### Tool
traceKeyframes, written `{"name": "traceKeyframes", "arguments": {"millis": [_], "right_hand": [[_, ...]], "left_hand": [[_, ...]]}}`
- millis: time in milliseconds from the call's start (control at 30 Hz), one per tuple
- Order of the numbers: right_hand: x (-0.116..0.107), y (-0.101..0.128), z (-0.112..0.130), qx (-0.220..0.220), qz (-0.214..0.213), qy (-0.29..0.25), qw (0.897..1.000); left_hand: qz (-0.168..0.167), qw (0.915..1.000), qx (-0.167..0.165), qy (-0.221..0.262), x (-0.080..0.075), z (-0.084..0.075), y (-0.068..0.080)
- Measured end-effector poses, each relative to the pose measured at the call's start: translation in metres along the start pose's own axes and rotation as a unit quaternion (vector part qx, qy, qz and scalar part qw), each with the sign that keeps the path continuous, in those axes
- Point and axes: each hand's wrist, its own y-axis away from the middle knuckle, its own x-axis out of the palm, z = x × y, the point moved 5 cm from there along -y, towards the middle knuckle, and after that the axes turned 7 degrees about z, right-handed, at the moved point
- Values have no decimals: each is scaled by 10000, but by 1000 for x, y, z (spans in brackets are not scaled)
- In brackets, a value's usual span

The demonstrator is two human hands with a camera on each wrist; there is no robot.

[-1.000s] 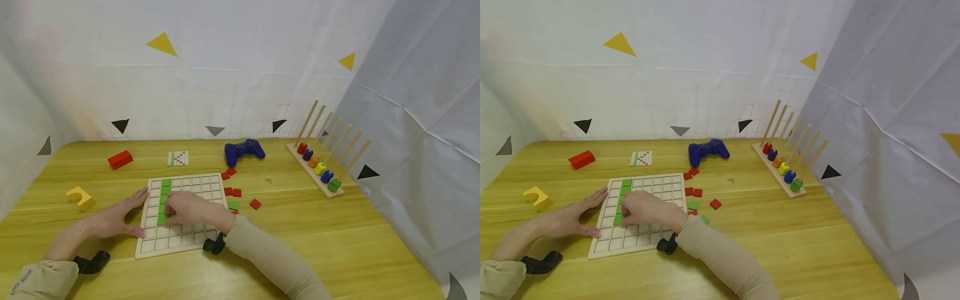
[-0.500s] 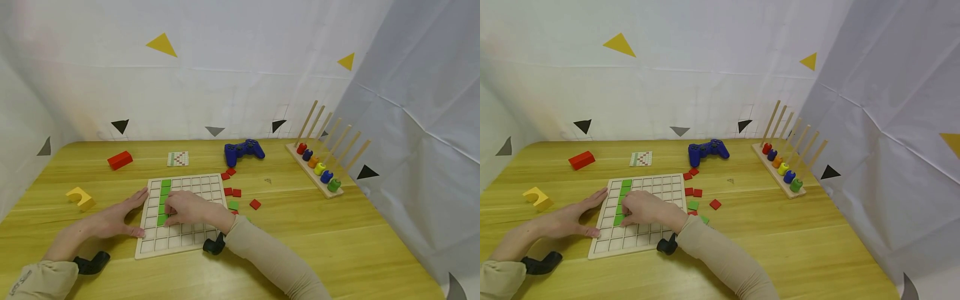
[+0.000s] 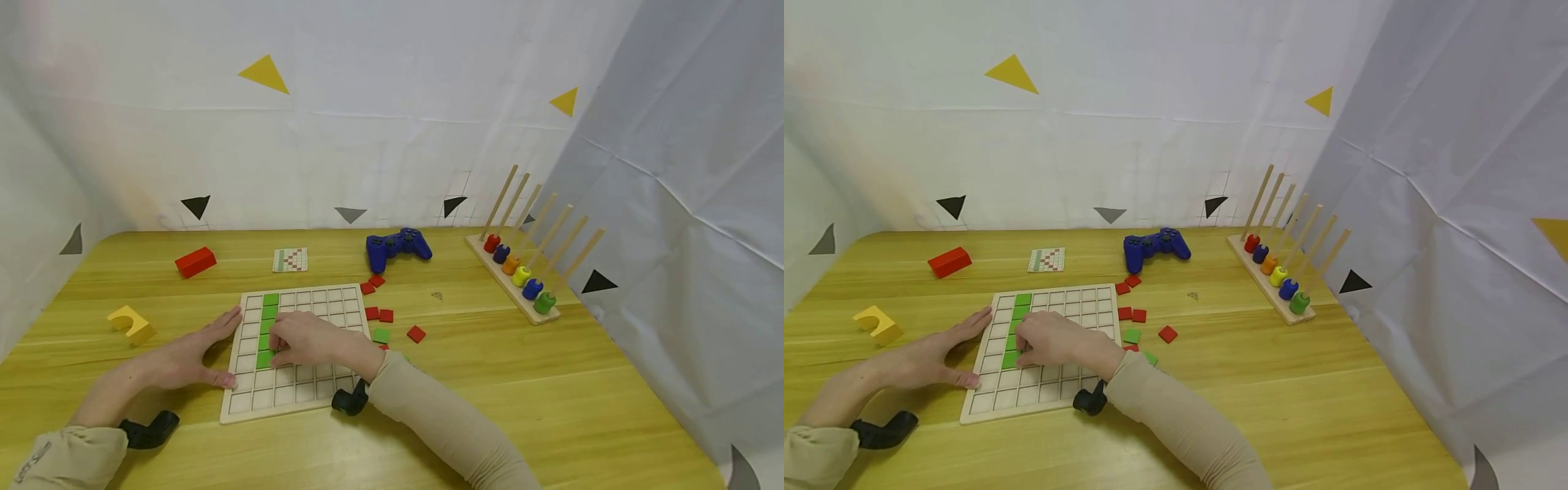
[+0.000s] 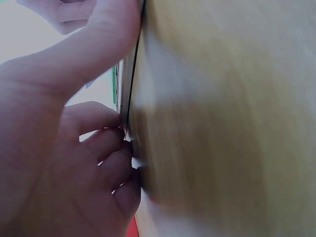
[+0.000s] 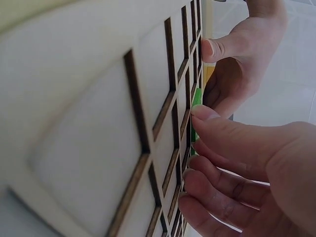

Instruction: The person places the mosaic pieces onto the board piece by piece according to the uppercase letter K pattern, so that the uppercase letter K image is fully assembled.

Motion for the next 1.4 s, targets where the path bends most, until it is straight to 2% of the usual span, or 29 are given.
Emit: {"name": "traceKeyframes", "arguments": {"millis": [167, 267, 467, 633, 867, 967, 1167, 1400], "right_hand": [[0, -1, -1, -94, 26, -77, 9999], [-3, 1, -4, -280, 186, -214, 9992], [-25, 21, -16, -547, 432, -474, 9964], [-41, 46, -38, -481, 404, -823, 9946], [-42, 76, -79, -509, 166, -1280, 9903], [-42, 90, -96, -537, 15, -1318, 9898], [-40, 115, -123, -379, -238, -1159, 9922], [-30, 131, -141, 61, -76, -1377, 9904]], "left_hand": [[34, 10000, -43, -17, 0, 1, 1], [28, 10000, -52, -44, 0, 1, 1], [54, 9999, -84, -30, 0, 0, -1], [48, 9999, -106, -53, 0, 0, -1], [36, 9999, -93, -40, 0, 0, -1], [49, 9999, -110, -35, 0, 0, -1], [50, 9999, -132, -1, 0, 1, -1], [25, 10000, -82, -1, -1, 1, 0]]}}
